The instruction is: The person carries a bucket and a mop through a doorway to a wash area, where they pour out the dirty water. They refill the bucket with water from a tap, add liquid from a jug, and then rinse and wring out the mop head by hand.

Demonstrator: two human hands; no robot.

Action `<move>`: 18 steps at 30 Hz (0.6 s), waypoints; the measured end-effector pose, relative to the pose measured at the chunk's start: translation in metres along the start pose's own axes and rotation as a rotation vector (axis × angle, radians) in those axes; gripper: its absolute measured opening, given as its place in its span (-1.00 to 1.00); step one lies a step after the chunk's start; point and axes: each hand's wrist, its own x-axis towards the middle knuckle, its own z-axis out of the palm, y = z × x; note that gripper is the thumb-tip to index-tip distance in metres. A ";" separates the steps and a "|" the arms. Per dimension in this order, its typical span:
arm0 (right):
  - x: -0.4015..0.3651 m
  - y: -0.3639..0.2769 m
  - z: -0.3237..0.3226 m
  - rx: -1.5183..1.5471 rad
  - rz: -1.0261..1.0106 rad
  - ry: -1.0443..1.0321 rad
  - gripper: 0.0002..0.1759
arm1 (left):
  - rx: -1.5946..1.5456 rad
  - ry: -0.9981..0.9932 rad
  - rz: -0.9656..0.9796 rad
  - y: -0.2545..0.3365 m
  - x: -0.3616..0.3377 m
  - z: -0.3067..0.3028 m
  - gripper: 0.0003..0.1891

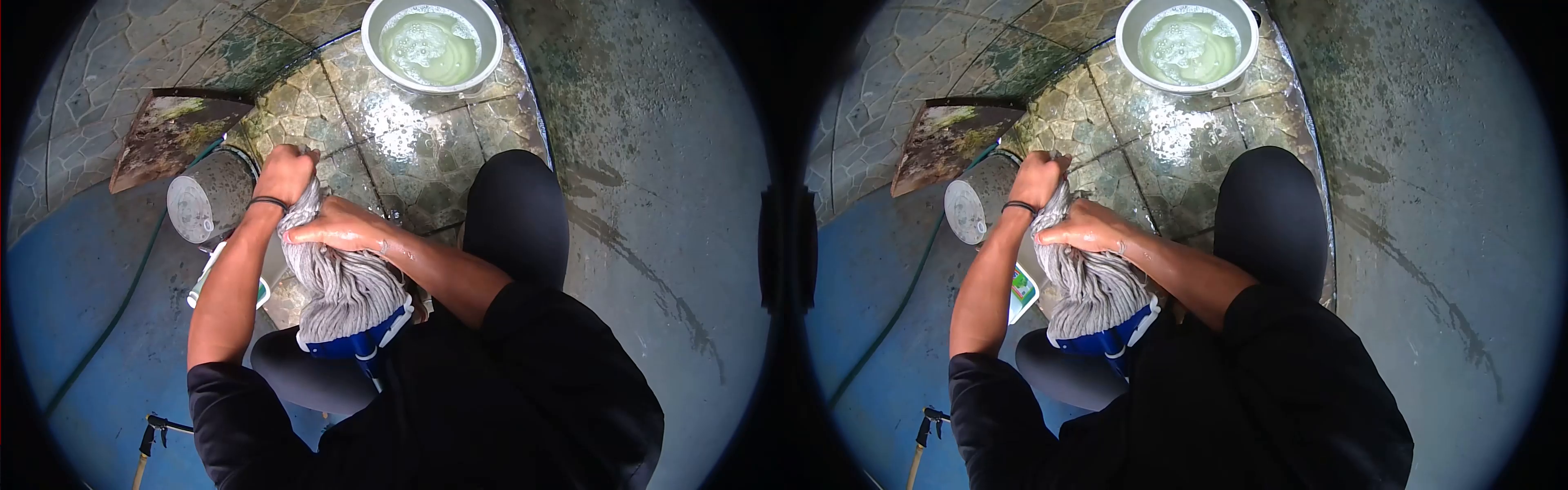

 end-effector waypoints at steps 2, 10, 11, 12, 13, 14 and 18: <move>-0.007 -0.008 -0.004 -0.102 0.080 0.021 -0.38 | -0.047 0.078 0.067 -0.007 0.000 0.008 -0.55; 0.006 0.030 0.001 -0.138 -0.136 0.054 -0.43 | -1.452 -1.023 -0.273 -0.009 -0.015 -0.001 -0.60; 0.004 0.029 -0.001 -0.089 -0.099 0.041 -0.44 | -1.430 -0.798 -0.265 -0.019 -0.007 0.010 -0.73; 0.003 0.028 -0.001 0.022 -0.100 0.035 -0.44 | -1.391 -0.758 -0.241 -0.052 0.015 0.024 -0.72; 0.001 0.028 -0.001 0.132 -0.098 0.029 -0.43 | -1.316 -0.737 -0.244 -0.050 0.018 0.024 -0.74; 0.001 0.028 -0.002 0.241 -0.096 0.022 -0.43 | -1.244 -0.714 -0.246 -0.048 0.021 0.024 -0.77; 0.009 0.050 -0.010 0.299 0.032 -0.054 -0.28 | -0.546 -0.127 -0.007 -0.062 0.036 0.054 -0.71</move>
